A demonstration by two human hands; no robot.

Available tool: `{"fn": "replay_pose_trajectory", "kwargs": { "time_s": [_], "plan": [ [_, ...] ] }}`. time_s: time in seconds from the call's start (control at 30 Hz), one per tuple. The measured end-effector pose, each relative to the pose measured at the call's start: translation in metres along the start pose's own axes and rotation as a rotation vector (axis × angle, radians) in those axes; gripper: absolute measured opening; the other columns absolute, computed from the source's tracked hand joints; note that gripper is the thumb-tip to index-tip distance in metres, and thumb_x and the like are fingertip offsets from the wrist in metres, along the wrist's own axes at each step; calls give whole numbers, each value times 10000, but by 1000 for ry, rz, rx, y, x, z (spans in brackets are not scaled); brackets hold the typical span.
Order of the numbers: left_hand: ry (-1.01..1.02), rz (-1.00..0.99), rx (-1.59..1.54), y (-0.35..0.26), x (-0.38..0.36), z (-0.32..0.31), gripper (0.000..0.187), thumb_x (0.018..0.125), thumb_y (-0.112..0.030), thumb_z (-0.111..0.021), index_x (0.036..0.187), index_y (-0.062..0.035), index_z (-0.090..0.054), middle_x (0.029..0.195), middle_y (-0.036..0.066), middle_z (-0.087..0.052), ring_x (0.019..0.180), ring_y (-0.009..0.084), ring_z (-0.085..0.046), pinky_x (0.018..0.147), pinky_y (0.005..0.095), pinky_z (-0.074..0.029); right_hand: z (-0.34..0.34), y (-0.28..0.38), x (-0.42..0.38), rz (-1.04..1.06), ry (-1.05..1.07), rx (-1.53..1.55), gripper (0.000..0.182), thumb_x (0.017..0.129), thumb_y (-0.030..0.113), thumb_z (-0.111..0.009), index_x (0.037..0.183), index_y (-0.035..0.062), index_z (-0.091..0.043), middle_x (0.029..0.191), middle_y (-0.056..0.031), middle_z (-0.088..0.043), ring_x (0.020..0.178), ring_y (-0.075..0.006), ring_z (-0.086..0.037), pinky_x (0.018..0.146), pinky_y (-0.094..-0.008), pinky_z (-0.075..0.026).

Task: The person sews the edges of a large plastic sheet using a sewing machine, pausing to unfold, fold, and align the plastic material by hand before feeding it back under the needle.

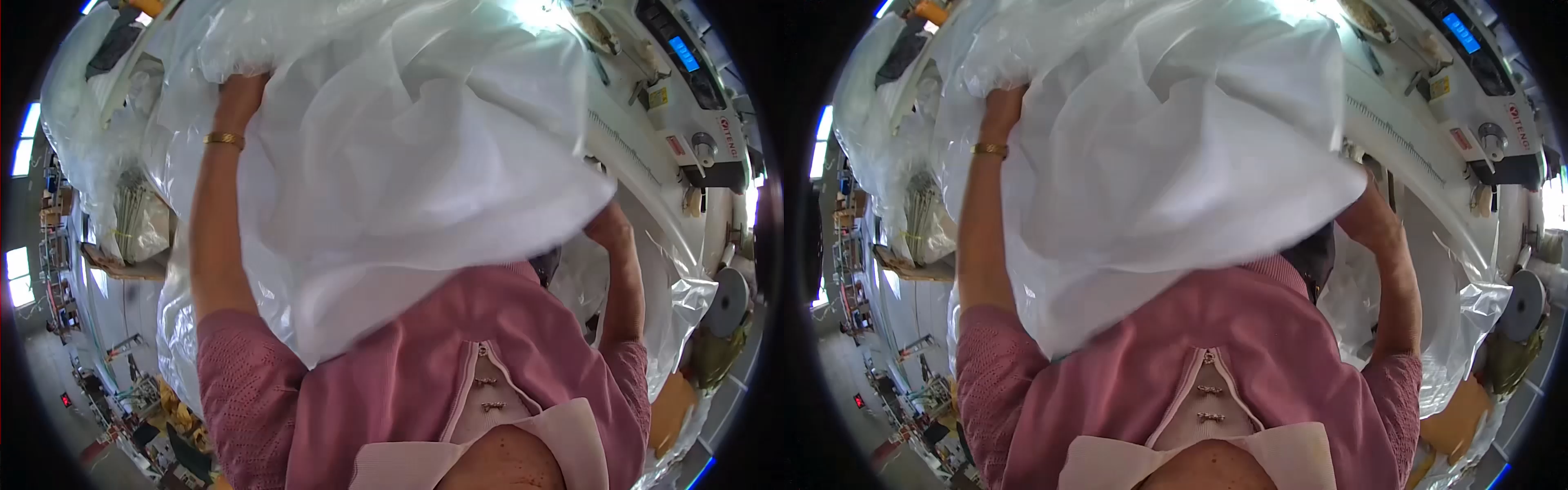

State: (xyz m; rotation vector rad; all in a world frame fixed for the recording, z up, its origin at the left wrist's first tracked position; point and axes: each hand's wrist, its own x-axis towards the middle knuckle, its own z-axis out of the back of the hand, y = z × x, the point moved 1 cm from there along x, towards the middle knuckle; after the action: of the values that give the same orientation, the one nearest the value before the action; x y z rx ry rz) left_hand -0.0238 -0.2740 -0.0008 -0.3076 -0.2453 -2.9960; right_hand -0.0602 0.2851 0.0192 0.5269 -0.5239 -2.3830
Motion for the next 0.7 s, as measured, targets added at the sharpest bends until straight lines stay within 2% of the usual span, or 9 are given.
{"fn": "replay_pose_trajectory", "kwargs": {
  "time_s": [0.03, 0.1, 0.17, 0.3, 0.4, 0.47, 0.53, 0.6, 0.7],
  "plan": [
    [22, 0, -10, 6, -13, -5, 249, 910, -224, -560, 1056, -41, -647, 1056, 185, -651, 984, 373, -608, 862, 440, -476, -14, -3, -2, -29, 72, -136, 485, 767, -31, -647, 1238, -17, -530, 1293, -189, -538, 1224, -310, -496, 1007, -402, -397],
    [52, -155, 135, 21, -36, -18, 259, 905, -247, -572, 935, -12, -676, 885, 183, -670, 809, 378, -643, 758, 439, -509, -18, 4, -12, 67, -41, -98, 254, 753, -47, -622, 1007, -38, -619, 1049, -204, -643, 976, -351, -621, 803, -417, -485],
    [114, -155, 171, -35, -62, 63, 269, 888, -267, -611, 841, -14, -689, 773, 164, -668, 718, 342, -658, 676, 421, -519, -11, 21, -20, 10, -37, 21, 250, 752, -44, -625, 1002, -38, -624, 1021, -199, -652, 943, -365, -623, 782, -411, -493],
    [532, -258, -631, -121, -99, 138, 332, 808, -280, -723, 1039, -48, -670, 902, 142, -693, 786, 326, -667, 730, 398, -531, -26, 41, -33, -19, 65, -34, 274, 777, -9, -614, 1050, -26, -621, 1031, -202, -648, 963, -367, -615, 796, -417, -492],
    [68, -609, -891, -179, -104, 134, 496, 785, -294, -738, 1190, -44, -597, 934, 119, -687, 740, 296, -662, 660, 351, -523, -34, 72, -27, 42, 106, -237, 422, 766, 58, -668, 1175, 8, -578, 1065, -180, -637, 972, -365, -605, 830, -416, -490],
    [-53, -753, -952, -205, -101, 127, 588, 800, -313, -721, 1282, -32, -536, 908, 109, -680, 704, 289, -654, 611, 350, -510, -30, 89, -17, 157, 138, -40, 538, 730, 119, -731, 1228, 25, -551, 1040, -158, -632, 934, -349, -613, 827, -402, -496],
    [193, -730, -781, -220, -106, 123, 745, 786, -275, -725, 1411, -47, -389, 907, 91, -668, 643, 293, -629, 572, 363, -497, -26, 115, -16, 232, 86, 206, 544, 713, 192, -762, 1199, 33, -578, 1003, -132, -627, 906, -321, -621, 791, -389, -501],
    [205, -728, -712, -220, -106, 114, 778, 794, -188, -713, 1449, -52, -317, 799, 87, -650, 577, 280, -597, 543, 356, -473, -31, 126, -11, 416, -91, 108, 597, 716, 268, -770, 1240, 69, -566, 1049, -125, -627, 985, -303, -609, 855, -394, -480],
    [400, -341, -1352, -197, -93, 121, 626, 854, -32, -614, 1429, -35, -366, 619, 0, -590, 539, 101, -556, 510, 287, -435, -30, 140, -2, 639, -141, -11, 741, 623, 417, -793, 1224, 45, -570, 1131, -119, -594, 1063, -295, -569, 970, -439, -393]
  ]
}}
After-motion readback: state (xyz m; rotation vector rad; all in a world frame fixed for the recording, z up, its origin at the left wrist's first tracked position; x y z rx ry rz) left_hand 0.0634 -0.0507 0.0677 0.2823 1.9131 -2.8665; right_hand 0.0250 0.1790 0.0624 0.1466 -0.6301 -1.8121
